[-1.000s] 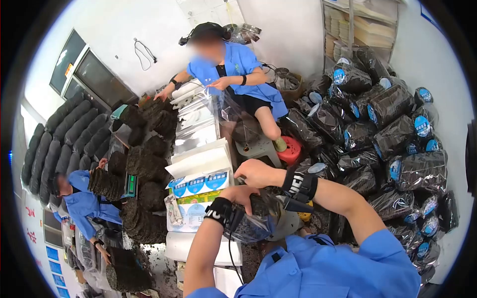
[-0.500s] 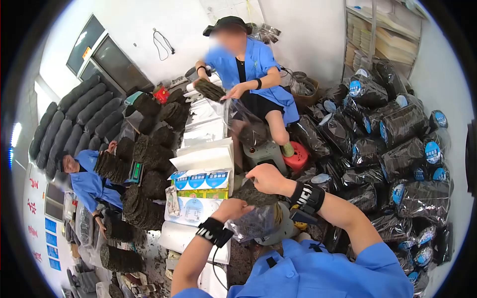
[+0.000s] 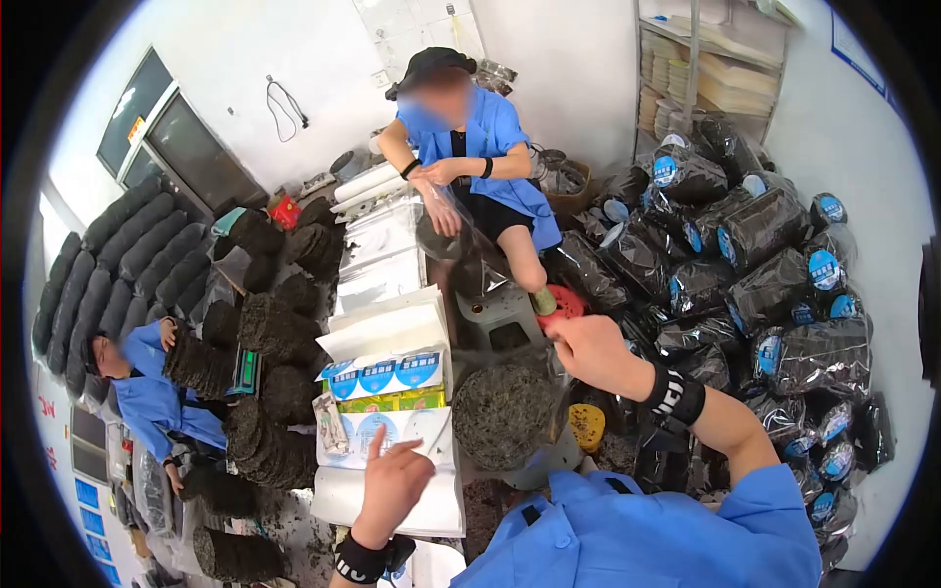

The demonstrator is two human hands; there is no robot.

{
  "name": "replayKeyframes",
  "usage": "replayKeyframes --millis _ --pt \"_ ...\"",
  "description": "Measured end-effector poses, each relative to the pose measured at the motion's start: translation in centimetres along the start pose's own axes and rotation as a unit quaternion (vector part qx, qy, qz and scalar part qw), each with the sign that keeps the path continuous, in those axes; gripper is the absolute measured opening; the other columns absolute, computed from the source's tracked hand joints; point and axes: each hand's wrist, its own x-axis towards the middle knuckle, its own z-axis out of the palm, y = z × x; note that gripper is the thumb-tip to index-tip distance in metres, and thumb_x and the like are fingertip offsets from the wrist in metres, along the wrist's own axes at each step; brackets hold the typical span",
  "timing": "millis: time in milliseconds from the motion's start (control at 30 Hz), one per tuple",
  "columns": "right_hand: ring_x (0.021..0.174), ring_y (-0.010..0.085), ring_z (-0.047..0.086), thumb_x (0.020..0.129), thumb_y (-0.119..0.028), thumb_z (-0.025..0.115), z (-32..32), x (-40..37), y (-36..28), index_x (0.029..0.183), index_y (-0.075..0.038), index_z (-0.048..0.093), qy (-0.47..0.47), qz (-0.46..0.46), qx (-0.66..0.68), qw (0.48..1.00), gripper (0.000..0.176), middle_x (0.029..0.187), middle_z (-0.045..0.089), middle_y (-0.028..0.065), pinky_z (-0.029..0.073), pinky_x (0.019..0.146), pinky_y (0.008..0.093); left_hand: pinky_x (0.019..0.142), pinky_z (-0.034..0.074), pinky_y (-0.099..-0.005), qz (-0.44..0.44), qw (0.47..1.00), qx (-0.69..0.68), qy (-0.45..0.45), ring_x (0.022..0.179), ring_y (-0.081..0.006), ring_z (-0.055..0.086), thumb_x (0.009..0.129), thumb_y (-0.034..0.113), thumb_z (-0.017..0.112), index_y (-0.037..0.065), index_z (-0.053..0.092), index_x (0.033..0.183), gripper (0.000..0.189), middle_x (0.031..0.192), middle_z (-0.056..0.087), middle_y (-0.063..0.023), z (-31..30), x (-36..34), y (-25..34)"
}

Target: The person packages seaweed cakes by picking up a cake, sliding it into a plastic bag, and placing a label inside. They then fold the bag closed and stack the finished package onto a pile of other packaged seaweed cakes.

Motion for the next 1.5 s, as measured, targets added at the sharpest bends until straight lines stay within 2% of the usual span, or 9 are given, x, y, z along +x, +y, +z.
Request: replayKeyframes --millis 167,400,567,733,767,867,1133,1200,1500 --pt "0.063 0.0328 0.064 0.074 -0.005 0.064 3.0 -3.1 1.5 0.077 -0.003 0.066 -0.028 -0.006 -0.043 0.999 0.004 0.066 0.064 0.0138 0.05 0.058 0.0385 0.091 0.05 -0.0404 -0.193 0.944 -0.173 0.203 0.094 -0.0297 0.066 0.074 -0.001 0.074 0.005 0.069 0.083 0.012 0.087 0.068 -0.0102 5.9 -2.9 -5.9" --pt "0.065 0.0348 0.064 0.071 -0.004 0.064 3.2 -3.8 0.6 0.076 -0.003 0.067 0.014 0.034 -0.014 0.999 0.006 0.067 0.064 0.0167 0.051 0.061 0.041 0.093 0.046 -0.0377 -0.16 0.914 -0.309 0.207 0.107 -0.0304 0.059 0.064 0.01 0.086 0.002 0.066 0.098 0.04 0.112 0.062 -0.0147 15.7 0.9 -4.6" --pt "0.064 0.0136 0.068 0.087 -0.011 0.065 0.3 -3.4 0.2 0.091 0.002 0.069 -0.076 0.142 0.107 0.981 0.014 0.072 0.069 0.0112 0.052 0.058 0.0265 0.099 0.042 -0.0389 -0.141 0.891 -0.378 0.21 0.105 -0.0287 0.059 0.074 0.003 0.077 0.002 0.064 0.088 0.02 0.102 0.062 -0.0107 20.1 3.2 -4.1" --pt "0.072 0.0129 0.067 0.087 -0.015 0.069 1.3 -8.5 11.8 0.098 -0.002 0.072 0.012 0.149 0.081 0.986 0.018 0.084 0.073 0.0092 0.052 0.068 0.0257 0.11 0.033 -0.0398 -0.235 0.758 -0.564 0.229 0.104 -0.0228 0.064 0.091 -0.001 0.06 0.002 0.058 0.09 0.004 0.096 0.068 -0.0092 19.9 1.3 -3.0" --pt "0.077 0.0141 0.067 0.085 -0.016 0.071 4.2 -10.0 13.9 0.102 -0.002 0.072 0.0 0.164 0.141 0.976 0.021 0.088 0.072 0.0088 0.052 0.07 0.0263 0.09 0.047 -0.0285 -0.209 0.793 -0.525 0.227 0.1 -0.0152 0.063 0.095 0.005 0.059 0.0 0.056 0.096 0.006 0.102 0.068 -0.0127 20.6 0.9 -3.5" --pt "0.1 0.0135 0.062 0.083 -0.011 0.073 8.2 -9.7 12.2 0.106 -0.002 0.071 -0.007 0.19 0.342 0.92 0.025 0.111 0.068 0.0086 0.05 0.087 0.0283 0.097 0.045 -0.0316 -0.272 0.759 -0.548 0.222 0.103 -0.0174 0.062 0.095 0.001 0.057 0.001 0.055 0.093 0.002 0.1 0.067 -0.0105 20.0 0.8 -2.3" --pt "0.086 0.0169 0.062 0.082 -0.013 0.073 11.7 -7.5 11.3 0.093 -0.005 0.073 -0.044 0.043 0.272 0.96 0.014 0.087 0.07 0.0031 0.048 0.08 0.0305 0.079 0.047 -0.0233 -0.3 0.752 -0.515 0.283 0.084 -0.0099 0.061 0.097 0.006 0.056 0.003 0.051 0.091 0.008 0.093 0.067 -0.0079 20.5 1.1 -2.2" --pt "0.078 0.01 0.062 0.088 -0.012 0.068 11.3 -8.3 12.5 0.091 0.0 0.071 -0.042 0.212 0.435 0.874 0.013 0.083 0.071 0.0031 0.049 0.075 0.0263 0.08 0.047 -0.0236 -0.329 0.736 -0.509 0.301 0.084 -0.0103 0.062 0.097 0.006 0.056 0.003 0.051 0.091 0.009 0.089 0.066 -0.0069 20.6 0.1 -2.1" --pt "0.082 0.0097 0.061 0.095 -0.017 0.061 12.1 -14.4 14.6 0.092 0.001 0.066 -0.052 0.292 0.499 0.814 0.019 0.086 0.068 0.0036 0.047 0.079 0.0244 0.081 0.047 -0.0269 -0.363 0.63 -0.586 0.357 0.08 -0.0131 0.06 0.095 0.006 0.057 0.003 0.052 0.092 0.006 0.083 0.061 -0.0052 23.2 -5.7 -5.5"
